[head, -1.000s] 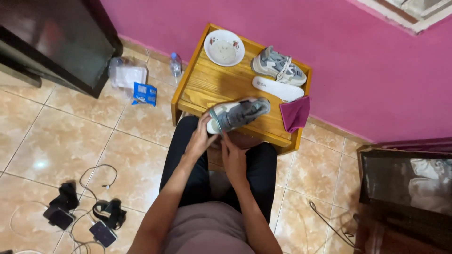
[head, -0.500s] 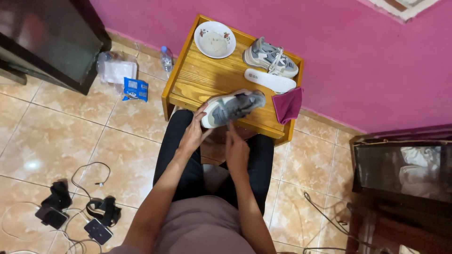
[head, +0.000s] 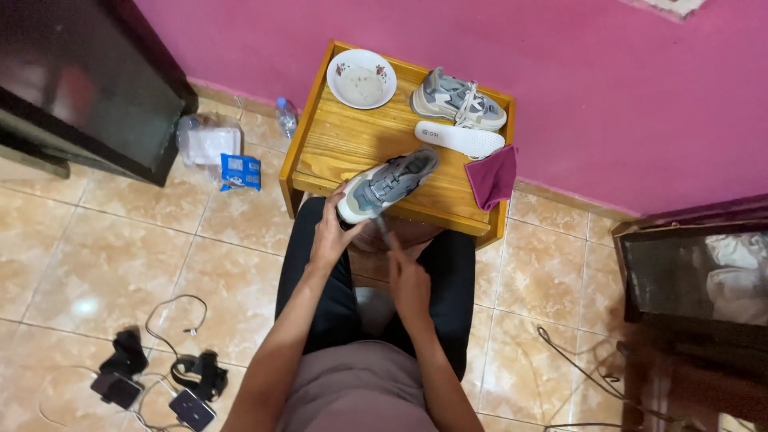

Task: Cleaning and wiping a sneaker using a small scrubbing tool and a cloth to remove dirt.

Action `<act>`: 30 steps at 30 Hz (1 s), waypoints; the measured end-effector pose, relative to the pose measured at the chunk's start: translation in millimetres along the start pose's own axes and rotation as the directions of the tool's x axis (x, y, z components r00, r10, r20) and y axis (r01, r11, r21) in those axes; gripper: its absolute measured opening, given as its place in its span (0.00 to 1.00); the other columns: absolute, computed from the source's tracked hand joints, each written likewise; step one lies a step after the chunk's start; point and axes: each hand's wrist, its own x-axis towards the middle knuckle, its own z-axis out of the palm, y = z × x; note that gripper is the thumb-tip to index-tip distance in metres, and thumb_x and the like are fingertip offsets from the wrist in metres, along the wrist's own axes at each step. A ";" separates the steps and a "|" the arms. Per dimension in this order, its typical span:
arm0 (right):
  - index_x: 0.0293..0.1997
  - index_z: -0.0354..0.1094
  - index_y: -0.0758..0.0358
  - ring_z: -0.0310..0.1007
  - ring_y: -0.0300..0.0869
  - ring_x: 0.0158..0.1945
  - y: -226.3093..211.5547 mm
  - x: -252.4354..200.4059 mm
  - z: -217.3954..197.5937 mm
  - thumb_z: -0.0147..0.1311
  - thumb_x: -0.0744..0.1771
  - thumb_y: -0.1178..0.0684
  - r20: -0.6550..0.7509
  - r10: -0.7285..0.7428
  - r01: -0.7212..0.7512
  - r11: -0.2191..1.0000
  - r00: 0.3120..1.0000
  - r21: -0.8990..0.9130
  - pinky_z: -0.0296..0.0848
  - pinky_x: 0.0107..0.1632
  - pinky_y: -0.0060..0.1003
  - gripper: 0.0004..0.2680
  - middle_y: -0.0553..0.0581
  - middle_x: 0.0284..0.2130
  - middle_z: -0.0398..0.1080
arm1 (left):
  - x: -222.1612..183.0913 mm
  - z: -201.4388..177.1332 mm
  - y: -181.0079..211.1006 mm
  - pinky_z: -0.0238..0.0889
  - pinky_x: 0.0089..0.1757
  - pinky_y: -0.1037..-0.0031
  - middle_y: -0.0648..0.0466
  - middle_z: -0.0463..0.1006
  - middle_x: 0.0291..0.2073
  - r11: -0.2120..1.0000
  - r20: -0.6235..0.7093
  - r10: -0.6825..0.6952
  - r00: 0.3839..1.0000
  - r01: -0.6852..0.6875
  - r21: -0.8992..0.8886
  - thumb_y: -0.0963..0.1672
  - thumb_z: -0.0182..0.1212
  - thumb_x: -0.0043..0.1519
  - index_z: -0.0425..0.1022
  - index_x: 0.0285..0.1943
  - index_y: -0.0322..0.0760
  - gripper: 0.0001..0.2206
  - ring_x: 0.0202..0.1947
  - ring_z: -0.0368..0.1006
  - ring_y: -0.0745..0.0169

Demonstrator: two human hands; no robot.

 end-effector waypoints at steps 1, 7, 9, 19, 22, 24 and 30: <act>0.73 0.59 0.45 0.80 0.50 0.48 4.9 4.9 4.5 0.45 0.72 0.54 0.011 0.010 -0.010 1.000 1.000 -0.010 0.80 0.49 0.44 0.17 0.62 0.46 0.79 | 1.1 -2.7 1.2 0.77 0.46 0.58 0.53 0.68 0.68 1.000 0.005 -0.016 1.000 0.016 -0.005 0.46 0.77 0.51 0.60 0.61 0.41 0.33 0.50 0.76 0.37; 0.72 0.61 0.52 0.79 0.52 0.50 -6.5 -0.5 28.6 0.47 0.72 0.56 -0.020 -0.088 0.089 0.995 0.996 0.034 0.78 0.52 0.48 0.17 0.66 0.50 0.75 | 5.8 -9.1 -2.2 0.72 0.53 0.50 0.51 0.65 0.70 0.986 0.081 -0.161 0.984 0.164 -0.027 0.45 0.75 0.52 0.56 0.66 0.45 0.35 0.53 0.73 0.32; 0.72 0.61 0.48 0.78 0.53 0.52 8.2 -5.1 22.8 0.47 0.72 0.55 -0.035 -0.044 0.046 0.998 0.998 0.044 0.78 0.54 0.51 0.17 0.64 0.49 0.77 | 1.1 -4.1 -13.3 0.73 0.52 0.54 0.54 0.65 0.70 0.987 0.082 -0.148 0.986 0.152 -0.048 0.47 0.76 0.51 0.57 0.64 0.46 0.35 0.56 0.72 0.37; 0.71 0.62 0.47 0.78 0.52 0.52 2.9 5.8 26.5 0.49 0.71 0.57 -0.063 -0.062 0.065 0.997 0.996 0.050 0.78 0.54 0.49 0.17 0.65 0.50 0.76 | 9.4 -20.3 -0.4 0.67 0.57 0.47 0.46 0.53 0.76 0.863 0.183 -0.117 0.976 0.191 -0.468 0.37 0.51 0.68 0.55 0.67 0.35 0.19 0.69 0.54 0.31; 0.73 0.58 0.50 0.78 0.51 0.51 4.7 11.1 25.5 0.48 0.72 0.57 -0.120 -0.111 0.116 0.993 0.987 0.034 0.77 0.54 0.48 0.18 0.68 0.49 0.76 | 6.8 -13.0 -12.7 0.65 0.60 0.48 0.45 0.54 0.75 0.859 0.190 -0.081 0.978 0.165 -0.485 0.37 0.50 0.69 0.57 0.66 0.35 0.17 0.72 0.52 0.34; 0.72 0.59 0.53 0.77 0.55 0.53 2.6 15.5 40.3 0.47 0.72 0.59 -0.093 -0.130 0.136 0.988 0.987 0.071 0.76 0.56 0.54 0.18 0.68 0.48 0.77 | 7.7 -9.0 -17.0 0.68 0.56 0.48 0.43 0.52 0.76 0.794 0.208 -0.143 0.968 0.238 -0.559 0.37 0.46 0.70 0.55 0.66 0.32 0.16 0.70 0.53 0.28; 0.72 0.60 0.53 0.78 0.53 0.51 23.4 7.9 27.4 0.47 0.72 0.59 -0.098 -0.101 0.108 0.992 0.990 0.062 0.77 0.53 0.48 0.17 0.69 0.50 0.75 | 7.0 -8.8 -19.4 0.73 0.53 0.48 0.42 0.52 0.75 0.828 0.214 -0.141 0.967 0.233 -0.510 0.38 0.44 0.72 0.56 0.65 0.33 0.13 0.69 0.56 0.30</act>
